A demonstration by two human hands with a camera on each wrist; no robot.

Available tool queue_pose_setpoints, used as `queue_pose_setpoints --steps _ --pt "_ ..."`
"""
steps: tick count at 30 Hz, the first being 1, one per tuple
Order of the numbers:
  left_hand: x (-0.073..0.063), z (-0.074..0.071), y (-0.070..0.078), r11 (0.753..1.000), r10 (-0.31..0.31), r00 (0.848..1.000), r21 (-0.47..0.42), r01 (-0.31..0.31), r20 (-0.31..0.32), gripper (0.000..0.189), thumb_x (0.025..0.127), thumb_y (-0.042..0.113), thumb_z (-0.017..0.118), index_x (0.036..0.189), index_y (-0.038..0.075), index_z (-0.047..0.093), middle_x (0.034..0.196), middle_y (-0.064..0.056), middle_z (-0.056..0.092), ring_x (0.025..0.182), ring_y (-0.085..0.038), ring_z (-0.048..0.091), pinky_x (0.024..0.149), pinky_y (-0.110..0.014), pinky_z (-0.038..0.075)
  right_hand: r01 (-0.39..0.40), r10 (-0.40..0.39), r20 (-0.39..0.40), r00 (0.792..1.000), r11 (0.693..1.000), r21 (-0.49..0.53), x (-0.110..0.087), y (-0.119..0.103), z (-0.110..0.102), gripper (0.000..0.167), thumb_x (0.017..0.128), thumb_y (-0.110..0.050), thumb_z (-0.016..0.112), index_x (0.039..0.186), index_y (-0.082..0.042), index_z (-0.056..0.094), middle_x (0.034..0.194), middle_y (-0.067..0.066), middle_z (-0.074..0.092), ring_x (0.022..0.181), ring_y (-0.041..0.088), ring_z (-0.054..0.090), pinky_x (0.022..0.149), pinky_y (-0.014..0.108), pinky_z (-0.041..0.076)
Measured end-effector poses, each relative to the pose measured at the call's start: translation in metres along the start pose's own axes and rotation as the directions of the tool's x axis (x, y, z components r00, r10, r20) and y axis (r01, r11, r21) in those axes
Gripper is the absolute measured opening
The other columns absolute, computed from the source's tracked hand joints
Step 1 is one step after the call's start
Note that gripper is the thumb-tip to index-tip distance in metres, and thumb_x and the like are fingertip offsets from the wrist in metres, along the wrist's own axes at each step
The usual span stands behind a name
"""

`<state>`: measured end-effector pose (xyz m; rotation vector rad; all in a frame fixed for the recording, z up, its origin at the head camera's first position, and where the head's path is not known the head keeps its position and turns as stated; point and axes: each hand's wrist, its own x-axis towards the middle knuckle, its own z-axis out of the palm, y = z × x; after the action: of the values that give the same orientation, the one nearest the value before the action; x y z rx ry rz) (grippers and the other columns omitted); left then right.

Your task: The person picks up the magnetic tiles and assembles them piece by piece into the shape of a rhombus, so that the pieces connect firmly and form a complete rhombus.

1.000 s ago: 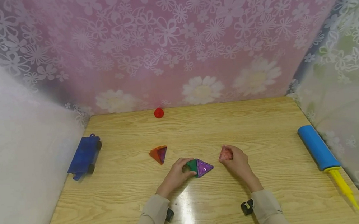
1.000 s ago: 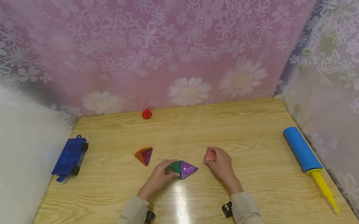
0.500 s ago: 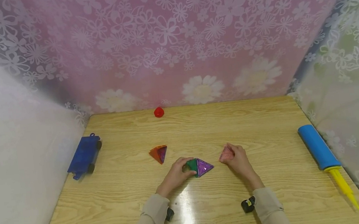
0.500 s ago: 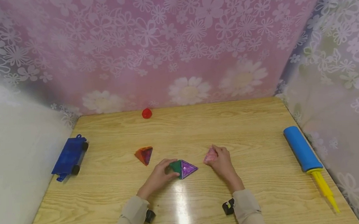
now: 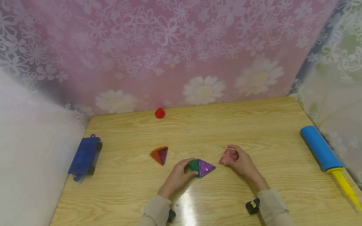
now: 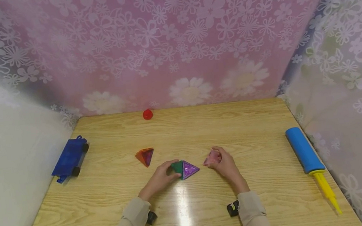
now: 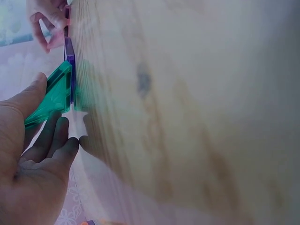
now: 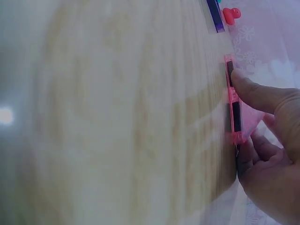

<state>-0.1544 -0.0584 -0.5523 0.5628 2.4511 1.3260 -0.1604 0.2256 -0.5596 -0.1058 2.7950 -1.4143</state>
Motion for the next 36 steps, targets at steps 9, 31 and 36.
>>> queue_pose_setpoints --steps 9,31,36 --pt "0.001 0.0 0.001 0.999 -0.025 1.0 -0.026 0.025 0.003 0.056 0.091 0.023 0.064 0.142 0.008 0.044 0.142 -0.014 0.046 0.132 -0.03 0.042 0.109 -0.045 0.035 -0.035 0.036 -0.012 0.999 0.997 0.073 -0.004 -0.003 0.003 0.061 0.081 -0.002 0.074 0.135 0.001 0.046 0.1 0.019 0.061 0.079 0.018 0.057 0.067 0.021 0.047" --pt "0.003 -0.003 0.002 1.0 -0.009 1.0 -0.021 0.01 0.018 0.05 0.092 0.023 0.063 0.137 0.009 0.048 0.105 -0.004 0.065 0.093 -0.013 0.059 0.089 -0.037 0.049 -0.063 0.057 0.031 0.998 0.97 0.235 -0.002 -0.026 0.025 0.046 0.092 0.001 0.059 0.135 0.001 0.044 0.104 0.025 0.067 0.088 0.023 0.066 0.069 0.018 0.049" --pt "0.003 -0.003 0.001 1.0 0.003 1.0 -0.014 -0.002 0.03 0.049 0.093 0.021 0.062 0.137 0.008 0.047 0.107 -0.005 0.064 0.092 -0.012 0.058 0.086 -0.032 0.049 -0.027 0.022 0.031 0.999 0.98 0.196 -0.001 -0.033 0.03 0.045 0.09 0.001 0.061 0.133 0.0 0.047 0.096 0.021 0.069 0.082 0.02 0.065 0.066 0.02 0.05"
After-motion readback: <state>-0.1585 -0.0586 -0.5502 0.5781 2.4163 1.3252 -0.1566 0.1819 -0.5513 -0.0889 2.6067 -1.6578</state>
